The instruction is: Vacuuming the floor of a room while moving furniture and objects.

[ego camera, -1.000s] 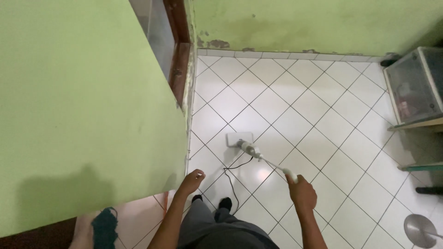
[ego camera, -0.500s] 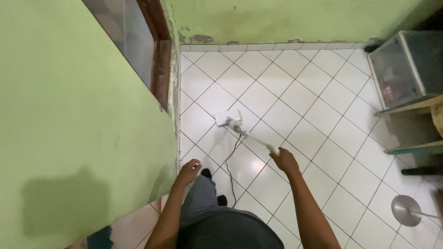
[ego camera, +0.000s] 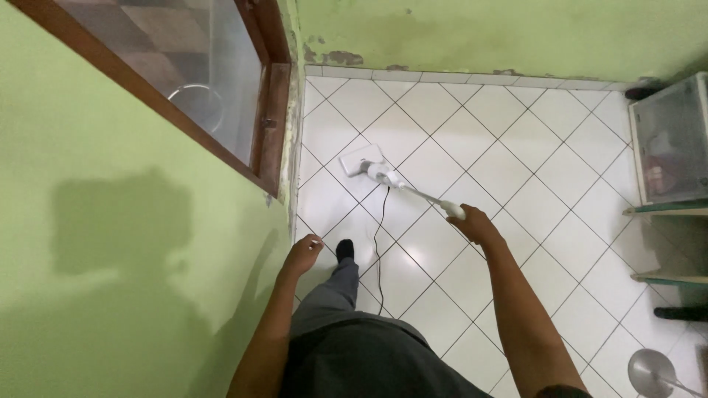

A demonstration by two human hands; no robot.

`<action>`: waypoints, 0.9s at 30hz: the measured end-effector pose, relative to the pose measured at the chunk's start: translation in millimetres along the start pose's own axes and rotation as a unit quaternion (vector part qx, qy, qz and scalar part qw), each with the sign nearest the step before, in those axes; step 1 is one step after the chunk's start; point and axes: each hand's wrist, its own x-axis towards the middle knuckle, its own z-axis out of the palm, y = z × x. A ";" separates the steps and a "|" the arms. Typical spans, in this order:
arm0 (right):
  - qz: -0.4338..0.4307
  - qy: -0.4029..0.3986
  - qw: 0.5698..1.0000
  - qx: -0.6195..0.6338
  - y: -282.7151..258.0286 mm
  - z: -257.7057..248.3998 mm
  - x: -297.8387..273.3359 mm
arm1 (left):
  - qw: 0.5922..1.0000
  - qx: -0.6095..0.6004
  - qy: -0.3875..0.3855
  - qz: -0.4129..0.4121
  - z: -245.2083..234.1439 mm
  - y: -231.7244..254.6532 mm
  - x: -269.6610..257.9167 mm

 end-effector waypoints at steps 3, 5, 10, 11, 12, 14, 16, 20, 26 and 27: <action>-0.001 0.004 1.000 -0.002 -20.5 4.2 42.3 | 1.000 0.004 0.001 0.014 -12.0 11.0 35.4; -0.008 0.005 1.000 0.011 -37.3 16.1 63.7 | 1.000 0.014 -0.002 0.003 -24.1 21.0 55.3; -0.031 0.019 0.998 0.057 -64.9 66.3 108.4 | 0.998 -0.032 -0.001 -0.045 -47.2 65.3 68.3; -0.042 0.030 0.997 0.060 -68.3 75.9 116.0 | 0.998 -0.001 -0.012 -0.056 -49.4 68.6 74.6; -0.050 0.043 0.996 0.061 -69.4 83.6 121.6 | 0.997 0.028 -0.026 -0.067 -49.5 73.6 80.2; -0.044 0.041 0.996 0.061 -78.9 78.8 113.3 | 0.998 0.036 -0.022 -0.048 -46.0 55.3 93.2; -0.034 0.040 0.997 0.059 -71.1 77.5 112.2 | 0.998 0.043 -0.022 -0.028 -39.9 41.2 100.8; -0.008 0.071 0.997 0.037 -37.5 66.8 100.5 | 0.997 0.029 -0.047 -0.045 -37.5 44.1 103.4; 0.101 0.009 0.995 -0.017 17.1 35.8 19.0 | 0.995 0.029 -0.086 -0.033 -8.1 50.4 109.9; 0.117 0.001 0.993 -0.025 28.4 33.7 4.6 | 0.995 0.040 -0.092 -0.027 -0.9 50.5 111.6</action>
